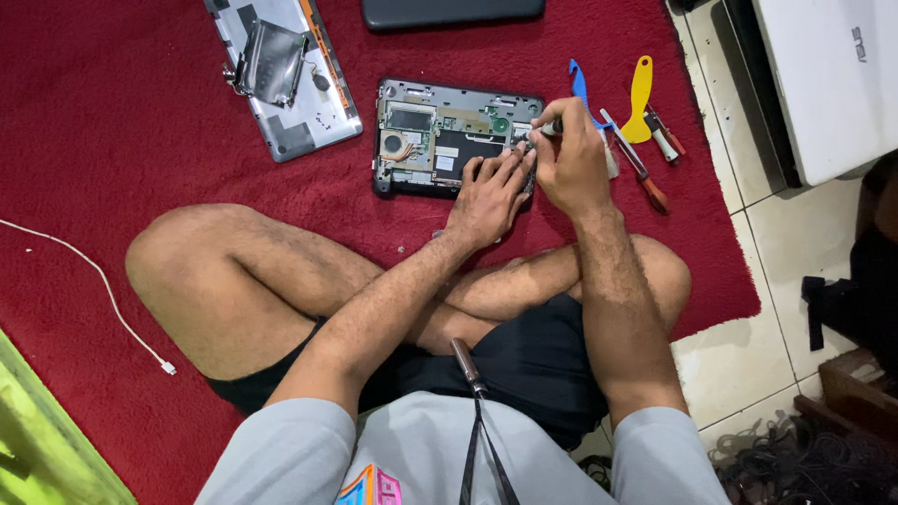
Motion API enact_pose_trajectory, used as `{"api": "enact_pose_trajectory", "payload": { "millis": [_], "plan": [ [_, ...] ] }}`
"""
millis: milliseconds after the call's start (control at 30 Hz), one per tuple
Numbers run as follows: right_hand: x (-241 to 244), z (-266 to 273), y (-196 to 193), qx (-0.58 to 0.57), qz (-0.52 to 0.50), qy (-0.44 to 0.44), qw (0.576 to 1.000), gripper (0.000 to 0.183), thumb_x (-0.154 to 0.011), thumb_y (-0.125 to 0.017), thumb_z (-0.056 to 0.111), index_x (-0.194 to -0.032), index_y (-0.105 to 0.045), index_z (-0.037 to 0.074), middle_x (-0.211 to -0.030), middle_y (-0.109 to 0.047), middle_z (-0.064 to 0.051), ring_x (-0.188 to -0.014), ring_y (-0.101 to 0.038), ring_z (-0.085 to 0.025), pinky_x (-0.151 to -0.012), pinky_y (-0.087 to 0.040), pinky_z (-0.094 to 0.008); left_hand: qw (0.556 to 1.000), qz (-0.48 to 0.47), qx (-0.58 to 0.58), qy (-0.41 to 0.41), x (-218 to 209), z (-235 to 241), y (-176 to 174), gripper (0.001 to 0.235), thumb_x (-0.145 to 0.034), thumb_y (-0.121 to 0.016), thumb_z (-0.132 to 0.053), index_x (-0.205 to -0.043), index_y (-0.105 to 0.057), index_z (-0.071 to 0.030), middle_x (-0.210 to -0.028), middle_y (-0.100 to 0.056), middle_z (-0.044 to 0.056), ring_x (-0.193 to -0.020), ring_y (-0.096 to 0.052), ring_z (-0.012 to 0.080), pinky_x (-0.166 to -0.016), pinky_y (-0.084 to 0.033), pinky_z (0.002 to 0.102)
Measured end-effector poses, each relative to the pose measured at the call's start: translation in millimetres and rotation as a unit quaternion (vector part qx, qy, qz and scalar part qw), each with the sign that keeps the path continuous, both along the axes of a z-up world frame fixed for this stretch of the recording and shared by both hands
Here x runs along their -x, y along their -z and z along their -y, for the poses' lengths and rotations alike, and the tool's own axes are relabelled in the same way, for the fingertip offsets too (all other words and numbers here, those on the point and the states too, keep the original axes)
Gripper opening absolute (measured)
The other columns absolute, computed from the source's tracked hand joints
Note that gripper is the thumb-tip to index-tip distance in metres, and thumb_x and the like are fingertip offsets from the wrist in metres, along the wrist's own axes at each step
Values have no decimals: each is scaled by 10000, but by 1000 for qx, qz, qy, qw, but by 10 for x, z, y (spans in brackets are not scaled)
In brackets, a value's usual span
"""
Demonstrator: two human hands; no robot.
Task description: The person sits on a red rug and disassembles a laptop, removing the back cover and keyboard. They use a screwdriver to remove screws, disconnect cables, and remove the battery and motherboard. The person then reassembles the components in reverse order.
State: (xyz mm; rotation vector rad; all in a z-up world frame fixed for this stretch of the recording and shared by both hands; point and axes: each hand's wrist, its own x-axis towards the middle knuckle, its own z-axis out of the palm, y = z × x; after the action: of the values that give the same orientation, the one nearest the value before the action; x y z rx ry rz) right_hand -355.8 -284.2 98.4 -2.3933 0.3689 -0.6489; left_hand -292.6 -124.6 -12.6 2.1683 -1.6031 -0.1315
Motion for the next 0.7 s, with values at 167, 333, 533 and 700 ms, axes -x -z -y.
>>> {"api": "enact_pose_trajectory", "payload": {
  "millis": [167,333,533,700],
  "plan": [
    [-36,0,-129,88,-77,14,993,266,-1024,-810,109,-1202,-613,85,-1022,-627,-152,-926,-705,-464,-743,-579,-561,1000,4,-1,-2,3,-2,39,678,-1117,-574,-428,-1707,-363,-167,-1654,-485,80,-1359,-529,240,-1229,-313,537],
    [-85,65,-176,132,-149,-6,980,238,-982,-800,89,-1150,-631,105,-1089,-604,-136,-940,-715,-467,-719,-605,-593,1000,-19,2,-4,-5,0,72,663,-1121,-571,-412,-1703,-373,-163,-1644,-497,81,-1373,-525,254,-1229,-313,544],
    [-143,89,-365,149,-229,-38,961,334,-1014,-733,168,-1322,-603,163,-1076,-619,-119,-916,-744,-440,-710,-612,-591,1000,-18,-14,-4,5,10,108,727,-1065,-636,-445,-1697,-371,-204,-1607,-529,44,-1394,-524,239,-1238,-308,549],
    [-143,165,-366,119,-215,-87,966,230,-950,-713,-29,-1148,-674,79,-1096,-599,-169,-909,-713,-539,-684,-593,-628,1000,-25,-3,-7,0,41,133,705,-1096,-609,-418,-1714,-355,-190,-1682,-466,54,-1409,-525,244,-1244,-317,539]
  ]
}}
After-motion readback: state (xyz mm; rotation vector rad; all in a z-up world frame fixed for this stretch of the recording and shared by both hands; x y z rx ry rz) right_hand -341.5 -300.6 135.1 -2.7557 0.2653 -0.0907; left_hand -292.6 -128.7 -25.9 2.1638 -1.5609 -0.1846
